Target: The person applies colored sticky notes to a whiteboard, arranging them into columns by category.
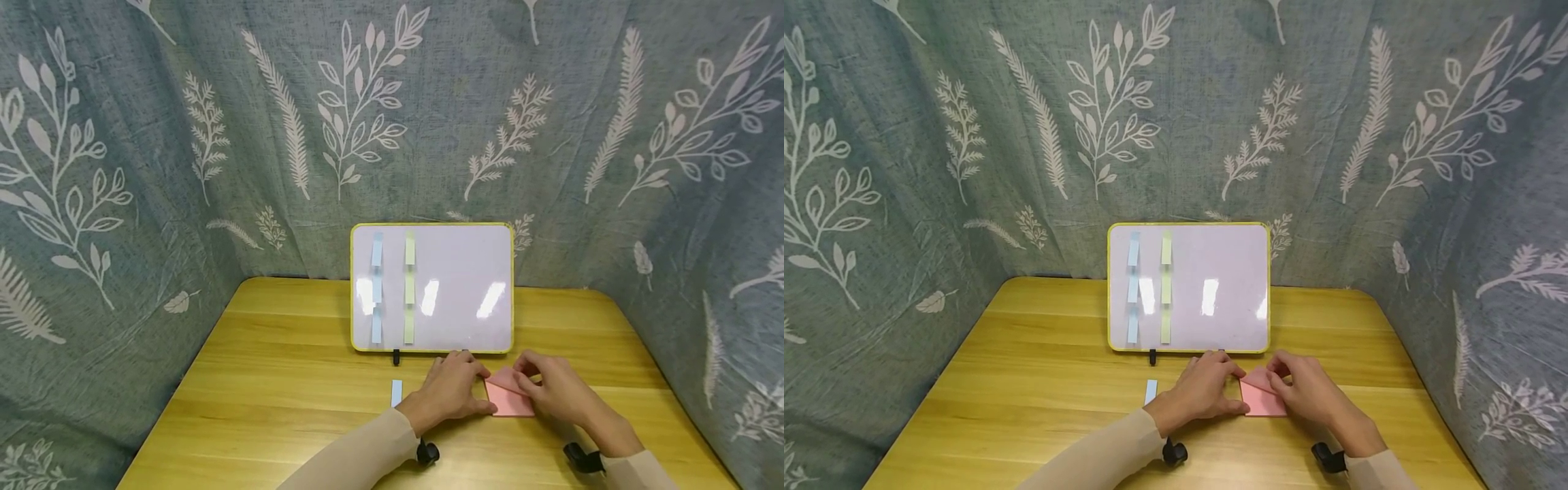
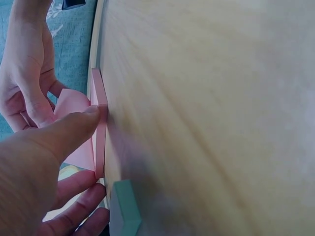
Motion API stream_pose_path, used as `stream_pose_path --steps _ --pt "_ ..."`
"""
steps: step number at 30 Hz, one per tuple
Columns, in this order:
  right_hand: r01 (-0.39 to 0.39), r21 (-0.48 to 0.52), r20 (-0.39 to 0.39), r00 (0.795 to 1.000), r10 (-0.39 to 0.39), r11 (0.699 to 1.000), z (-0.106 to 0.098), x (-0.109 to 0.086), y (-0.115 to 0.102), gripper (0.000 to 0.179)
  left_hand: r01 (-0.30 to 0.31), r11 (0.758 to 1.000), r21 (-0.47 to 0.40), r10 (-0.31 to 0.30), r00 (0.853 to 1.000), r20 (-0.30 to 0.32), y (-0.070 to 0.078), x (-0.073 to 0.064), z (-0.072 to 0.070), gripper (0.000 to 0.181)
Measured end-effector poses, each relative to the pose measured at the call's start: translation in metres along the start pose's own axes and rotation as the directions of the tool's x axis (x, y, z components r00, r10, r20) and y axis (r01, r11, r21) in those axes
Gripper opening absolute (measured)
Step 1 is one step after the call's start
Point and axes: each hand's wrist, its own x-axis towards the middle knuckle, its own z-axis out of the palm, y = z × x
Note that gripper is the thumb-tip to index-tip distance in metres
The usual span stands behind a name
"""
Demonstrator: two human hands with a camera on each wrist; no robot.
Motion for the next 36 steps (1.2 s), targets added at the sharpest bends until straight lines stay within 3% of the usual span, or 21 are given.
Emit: stream_pose_path --steps 16,24,36 --pt "0.022 0.029 -0.055 0.998 -0.02 0.999 -0.001 0.002 0.008 0.012 0.034 0.999 -0.008 -0.033 0.999 0.009 0.0 0.001 0.003 0.062" --pt "-0.014 0.02 -0.072 0.997 0.016 1.0 -0.003 0.003 0.009 0.012 0.047 0.999 -0.009 -0.047 0.999 0.003 0.003 0.001 0.0 0.064" --pt "-0.078 0.086 -0.051 0.995 0.082 0.993 -0.006 0.002 0.012 0.009 0.059 0.998 -0.009 -0.059 0.998 0.007 0.005 0.0 0.0 0.062"
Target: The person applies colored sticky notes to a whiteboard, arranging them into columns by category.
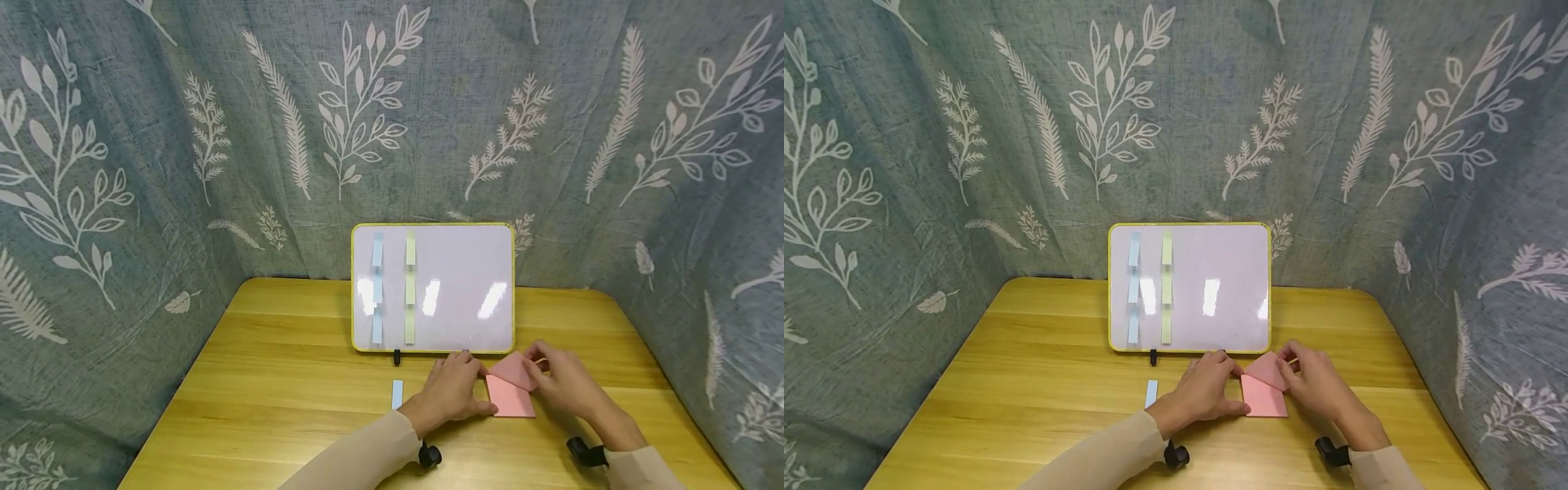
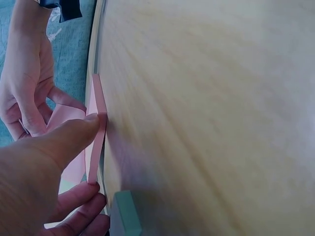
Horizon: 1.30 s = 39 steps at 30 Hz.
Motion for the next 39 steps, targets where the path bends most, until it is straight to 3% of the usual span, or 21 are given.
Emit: stream_pose_path --steps 12,25,39 --pt "0.003 -0.007 -0.068 0.998 -0.003 1.0 -0.005 0.003 0.003 0.005 0.003 1.0 0.007 -0.003 1.0 0.001 0.0 0.0 0.001 0.063" --pt "-0.001 -0.078 -0.17 0.985 -0.013 0.997 -0.013 0.007 0.008 0.009 0.001 1.0 0.019 -0.001 1.0 0.026 0.002 -0.003 -0.005 0.062" --pt "0.037 -0.069 -0.326 0.944 -0.058 0.997 -0.025 0.007 0.001 0.009 -0.016 0.999 0.046 0.015 1.0 0.026 0.001 -0.002 -0.003 0.06"
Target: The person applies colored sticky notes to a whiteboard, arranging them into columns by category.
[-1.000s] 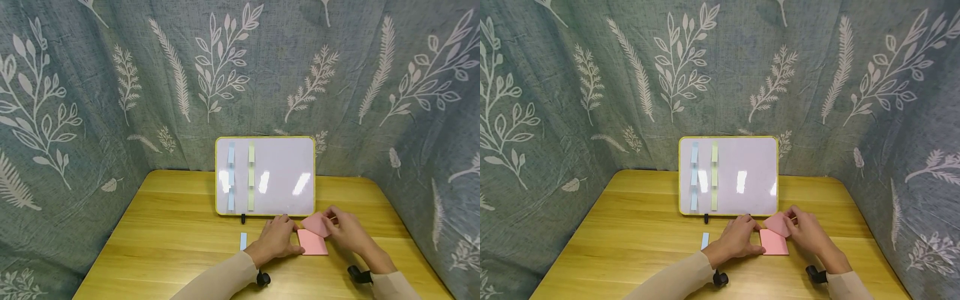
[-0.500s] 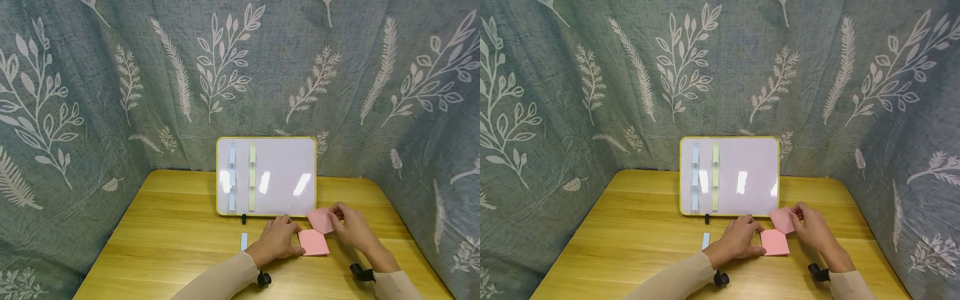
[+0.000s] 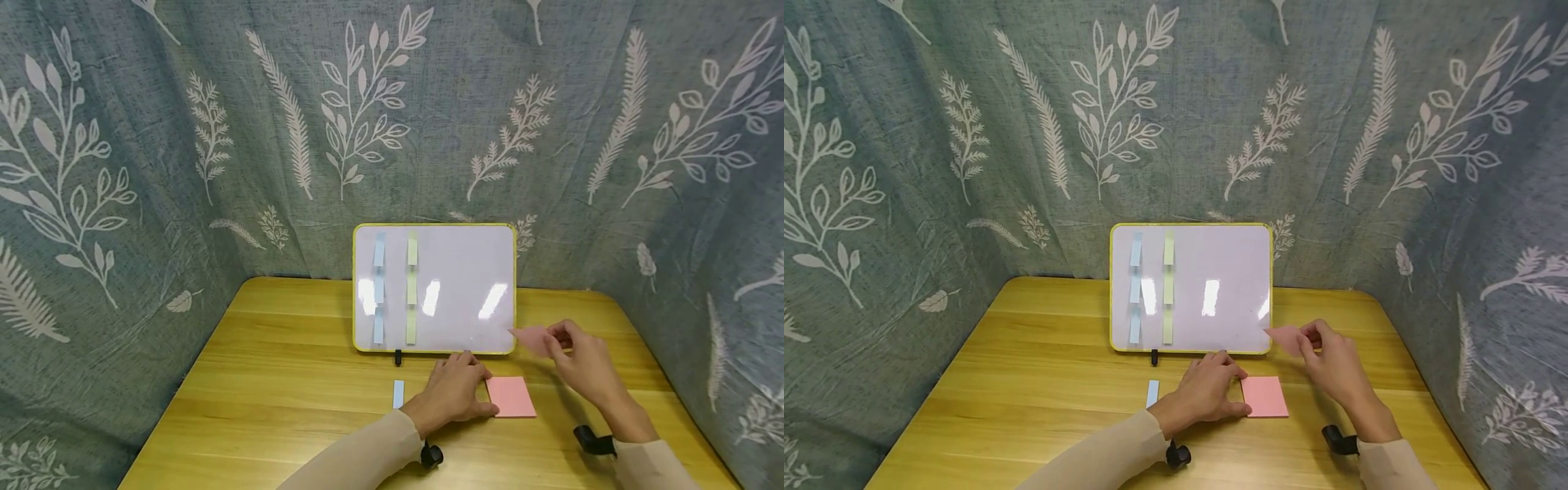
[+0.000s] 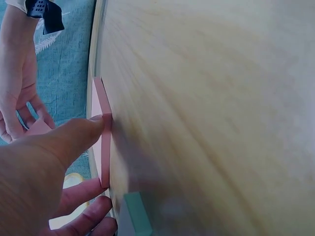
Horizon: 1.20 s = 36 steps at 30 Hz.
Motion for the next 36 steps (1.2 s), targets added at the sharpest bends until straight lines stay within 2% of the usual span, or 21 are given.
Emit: stream_pose_path --steps 5,12,19,28,36 --pt "0.007 0.004 -0.014 1.0 -0.007 1.0 -0.001 0.0 -0.005 0.009 0.007 1.0 0.005 -0.007 1.0 -0.003 0.0 0.0 0.001 0.061" --pt "0.06 0.008 -0.086 0.995 -0.059 0.998 0.004 0.001 -0.011 0.009 0.005 1.0 0.009 -0.005 1.0 -0.015 0.001 0.0 0.001 0.061" --pt "0.078 0.004 -0.116 0.99 -0.077 0.997 0.009 0.0 -0.014 0.012 0.0 1.0 0.005 0.0 1.0 -0.023 0.001 -0.001 -0.001 0.062" --pt "0.112 0.062 -0.151 0.983 -0.102 0.992 0.015 0.001 -0.019 0.013 -0.003 1.0 -0.003 0.003 0.999 -0.038 0.0 -0.002 0.001 0.061" --pt "0.109 0.109 -0.164 0.982 -0.09 0.988 0.019 0.002 -0.026 0.01 -0.008 1.0 -0.014 0.007 0.999 -0.036 0.0 -0.005 -0.002 0.06"
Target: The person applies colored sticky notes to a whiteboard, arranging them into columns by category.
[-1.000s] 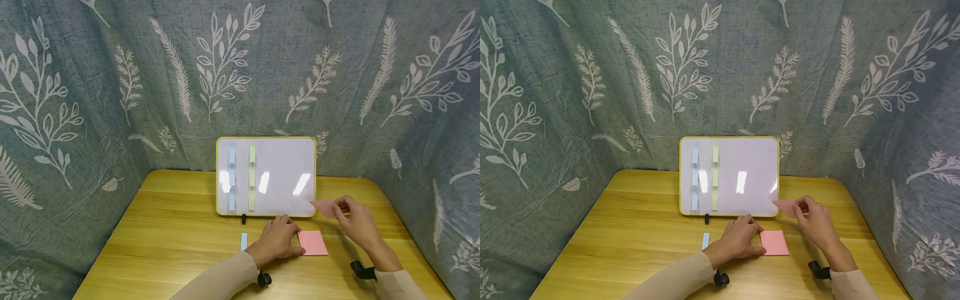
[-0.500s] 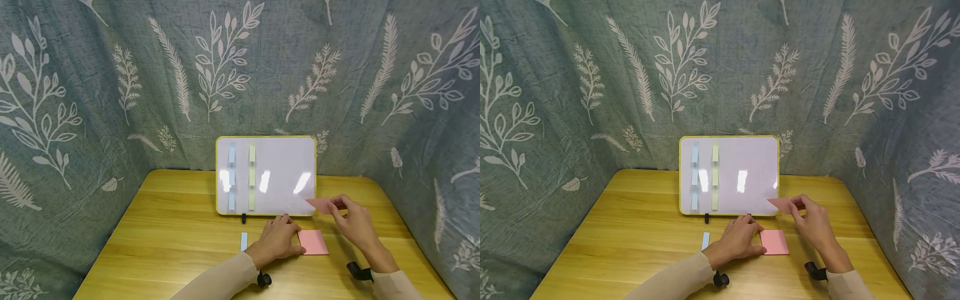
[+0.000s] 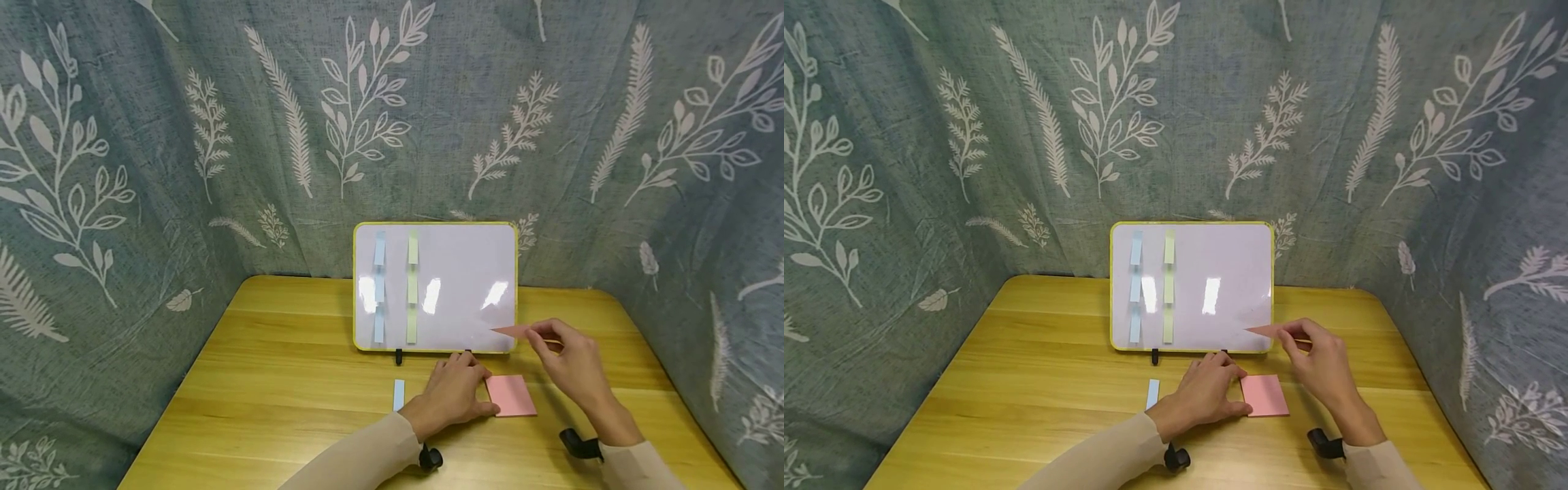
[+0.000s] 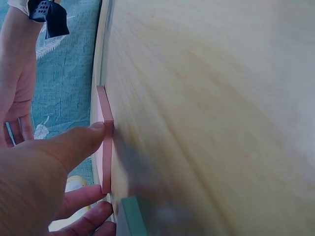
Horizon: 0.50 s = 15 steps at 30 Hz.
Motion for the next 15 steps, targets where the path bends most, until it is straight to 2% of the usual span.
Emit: stream_pose_path --steps 5,10,15 --pt "-0.025 0.048 0.006 1.0 0.024 0.999 0.0024 0.0012 -0.0035 0.005 -0.004 1.0 -0.002 0.004 1.0 -0.006 -0.0017 -0.0008 0.0017 0.06" --pt "-0.052 0.055 0.003 0.999 0.052 0.997 0.0046 0.0023 -0.0062 0.017 -0.009 1.0 -0.014 0.008 1.0 -0.01 -0.004 -0.0005 0.0038 0.057" --pt "-0.058 0.114 0.011 0.998 0.057 0.992 0.0065 0.0053 -0.0099 0.009 -0.011 0.999 -0.034 0.01 1.0 -0.019 -0.0079 -0.0018 0.0022 0.054"
